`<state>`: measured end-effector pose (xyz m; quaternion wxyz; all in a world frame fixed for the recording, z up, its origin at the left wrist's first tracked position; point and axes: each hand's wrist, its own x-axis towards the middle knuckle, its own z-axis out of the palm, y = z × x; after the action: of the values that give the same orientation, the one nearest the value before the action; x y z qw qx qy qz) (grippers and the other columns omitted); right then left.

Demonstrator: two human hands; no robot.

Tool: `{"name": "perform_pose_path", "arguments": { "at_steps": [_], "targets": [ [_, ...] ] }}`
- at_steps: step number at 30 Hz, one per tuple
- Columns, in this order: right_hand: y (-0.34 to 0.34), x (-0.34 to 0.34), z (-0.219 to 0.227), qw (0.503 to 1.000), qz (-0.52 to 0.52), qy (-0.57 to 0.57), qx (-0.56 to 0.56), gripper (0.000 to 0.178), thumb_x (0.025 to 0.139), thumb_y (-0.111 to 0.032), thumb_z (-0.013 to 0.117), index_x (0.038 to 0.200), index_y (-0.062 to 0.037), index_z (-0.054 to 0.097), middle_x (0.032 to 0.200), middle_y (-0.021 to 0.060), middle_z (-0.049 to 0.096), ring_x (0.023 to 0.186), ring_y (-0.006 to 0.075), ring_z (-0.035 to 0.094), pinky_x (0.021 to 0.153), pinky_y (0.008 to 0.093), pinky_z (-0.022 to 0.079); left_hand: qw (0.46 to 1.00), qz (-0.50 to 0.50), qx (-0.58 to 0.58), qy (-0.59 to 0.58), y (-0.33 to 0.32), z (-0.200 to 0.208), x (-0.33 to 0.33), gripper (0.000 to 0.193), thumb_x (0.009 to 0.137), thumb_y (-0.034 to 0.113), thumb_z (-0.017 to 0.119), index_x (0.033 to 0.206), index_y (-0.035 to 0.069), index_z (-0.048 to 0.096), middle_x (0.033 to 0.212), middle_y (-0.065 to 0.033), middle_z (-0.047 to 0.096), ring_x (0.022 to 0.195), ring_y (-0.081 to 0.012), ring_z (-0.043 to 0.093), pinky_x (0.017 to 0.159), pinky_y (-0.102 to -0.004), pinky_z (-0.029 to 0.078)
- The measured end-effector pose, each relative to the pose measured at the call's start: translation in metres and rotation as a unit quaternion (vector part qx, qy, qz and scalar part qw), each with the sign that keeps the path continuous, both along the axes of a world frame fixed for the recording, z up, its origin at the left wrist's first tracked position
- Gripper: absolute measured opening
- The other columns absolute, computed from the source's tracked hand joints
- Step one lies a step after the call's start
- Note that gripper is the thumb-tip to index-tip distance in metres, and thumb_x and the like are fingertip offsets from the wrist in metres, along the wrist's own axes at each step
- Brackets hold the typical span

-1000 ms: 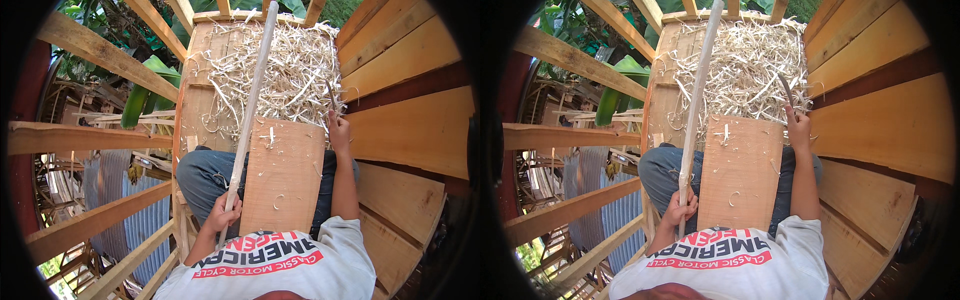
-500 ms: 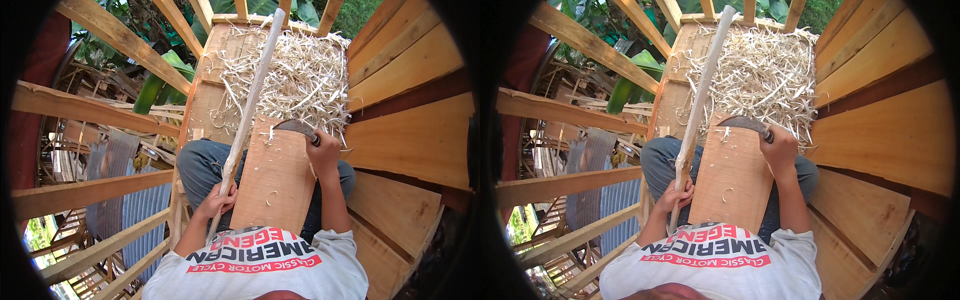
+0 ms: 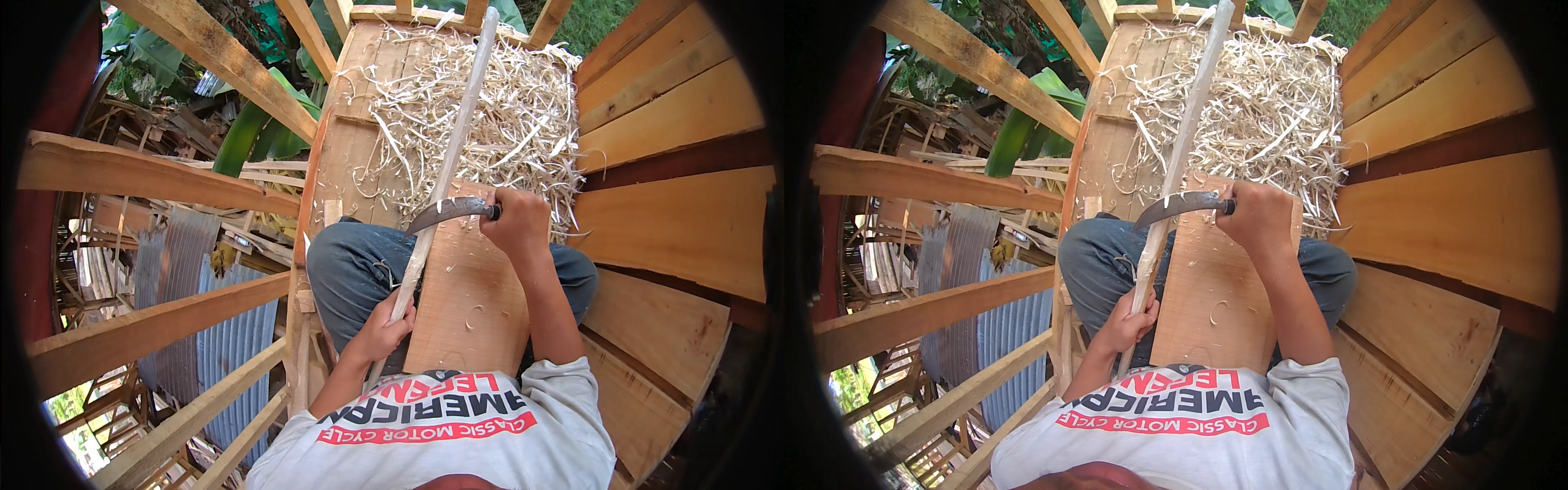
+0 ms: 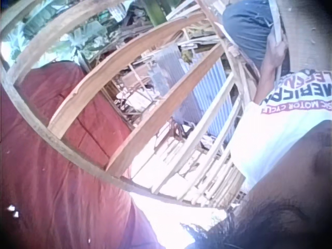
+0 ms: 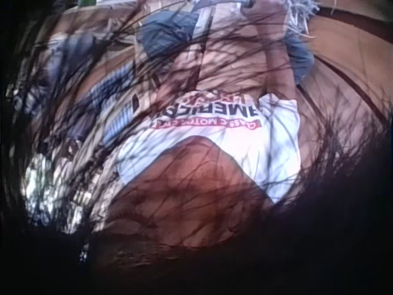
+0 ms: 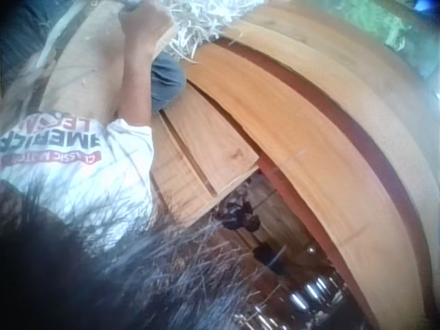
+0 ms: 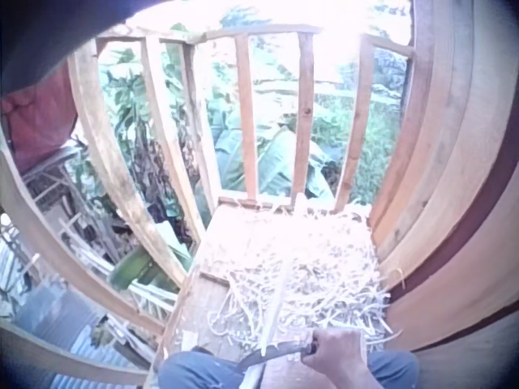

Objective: The person sits cross-legged and uses a curved knife to shave thin strips from a long piece of wood held against their leg. Wood shavings accumulate on the wooden platform beneath the work area.

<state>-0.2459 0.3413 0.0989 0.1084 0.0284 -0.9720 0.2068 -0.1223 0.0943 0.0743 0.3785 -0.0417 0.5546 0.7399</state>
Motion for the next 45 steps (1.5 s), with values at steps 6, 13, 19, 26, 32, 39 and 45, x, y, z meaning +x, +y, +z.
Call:
{"name": "perform_pose_path", "arguments": {
  "at_steps": [6, 13, 19, 26, 32, 39, 45],
  "targets": [
    [-0.004, -0.028, -0.005, 0.997, -0.058, 0.009, 0.048, 0.011, 0.064, -0.018, 0.067, 0.068, -0.0081, 0.069, 0.062, 0.0129, 0.063, 0.058, 0.0311, 0.062, 0.056, 0.0405, 0.049, 1.0, 0.007, -0.008, 0.005, -0.006, -0.007, 0.0, 0.035, 0.079, 0.005, 0.05, 0.114, -0.001, 0.046, 0.074, 0.0017, 0.044, 0.065, -0.0071, 0.042, 0.058, -0.0226, 0.037],
    [0.009, -0.074, -0.011, 0.988, -0.145, 0.024, 0.051, 0.018, 0.067, -0.023, 0.066, 0.07, -0.0057, 0.069, 0.065, 0.0186, 0.063, 0.065, 0.0367, 0.063, 0.063, 0.0441, 0.051, 0.999, 0.031, 0.014, 0.033, -0.002, 0.0, -0.006, 0.016, 0.077, 0.005, 0.049, 0.088, 0.008, 0.038, 0.063, 0.0005, 0.041, 0.044, -0.0047, 0.036, 0.038, -0.0206, 0.029],
    [0.025, -0.139, 0.01, 0.975, -0.222, -0.027, -0.001, 0.029, 0.073, -0.024, 0.058, 0.077, 0.0024, 0.069, 0.07, 0.0238, 0.063, 0.072, 0.039, 0.065, 0.07, 0.0436, 0.05, 0.999, -0.012, -0.018, 0.04, -0.011, -0.015, 0.002, 0.038, 0.08, 0.006, 0.052, 0.116, -0.002, 0.047, 0.077, -0.0002, 0.048, 0.069, -0.0103, 0.045, 0.065, -0.0247, 0.04],
    [0.102, -0.166, -0.001, 0.964, -0.253, -0.028, -0.078, 0.034, 0.076, -0.025, 0.057, 0.066, 0.008, 0.06, 0.055, 0.0196, 0.057, 0.055, 0.0326, 0.058, 0.058, 0.0402, 0.045, 0.999, -0.017, 0.015, 0.032, -0.01, -0.02, -0.003, 0.033, 0.077, 0.004, 0.051, 0.109, 0.0, 0.05, 0.073, 0.0008, 0.047, 0.066, -0.0095, 0.044, 0.063, -0.0243, 0.039],
    [0.077, -0.068, -0.03, 0.937, -0.184, -0.044, -0.295, 0.046, 0.087, -0.036, 0.068, 0.059, -0.0024, 0.055, 0.049, -0.0072, 0.038, 0.047, 0.0038, 0.031, 0.043, 0.0267, 0.022, 0.996, -0.003, 0.092, -0.013, -0.01, -0.015, -0.004, 0.022, 0.077, 0.008, 0.057, 0.083, 0.009, 0.036, 0.063, -0.0008, 0.041, 0.044, -0.0047, 0.037, 0.037, -0.0201, 0.029],
    [0.009, 0.018, -0.015, 0.983, -0.025, -0.043, -0.178, 0.033, 0.082, -0.023, 0.07, 0.059, -0.0024, 0.056, 0.045, 0.0074, 0.044, 0.039, 0.0169, 0.044, 0.041, 0.0333, 0.032, 0.997, 0.003, 0.076, -0.014, -0.004, -0.01, -0.004, 0.021, 0.077, 0.007, 0.057, 0.087, 0.007, 0.039, 0.065, -0.0011, 0.043, 0.044, -0.005, 0.038, 0.037, -0.0203, 0.03],
    [-0.01, 0.014, -0.001, 0.998, -0.019, -0.049, -0.024, 0.021, 0.079, -0.021, 0.064, 0.064, -0.0054, 0.065, 0.053, 0.0152, 0.057, 0.049, 0.0335, 0.058, 0.051, 0.042, 0.048, 0.999, 0.02, -0.015, 0.023, 0.002, -0.008, 0.0, 0.019, 0.077, 0.001, 0.055, 0.093, 0.005, 0.045, 0.07, 0.0006, 0.044, 0.058, -0.0059, 0.042, 0.052, -0.0219, 0.035]
  ]
}}
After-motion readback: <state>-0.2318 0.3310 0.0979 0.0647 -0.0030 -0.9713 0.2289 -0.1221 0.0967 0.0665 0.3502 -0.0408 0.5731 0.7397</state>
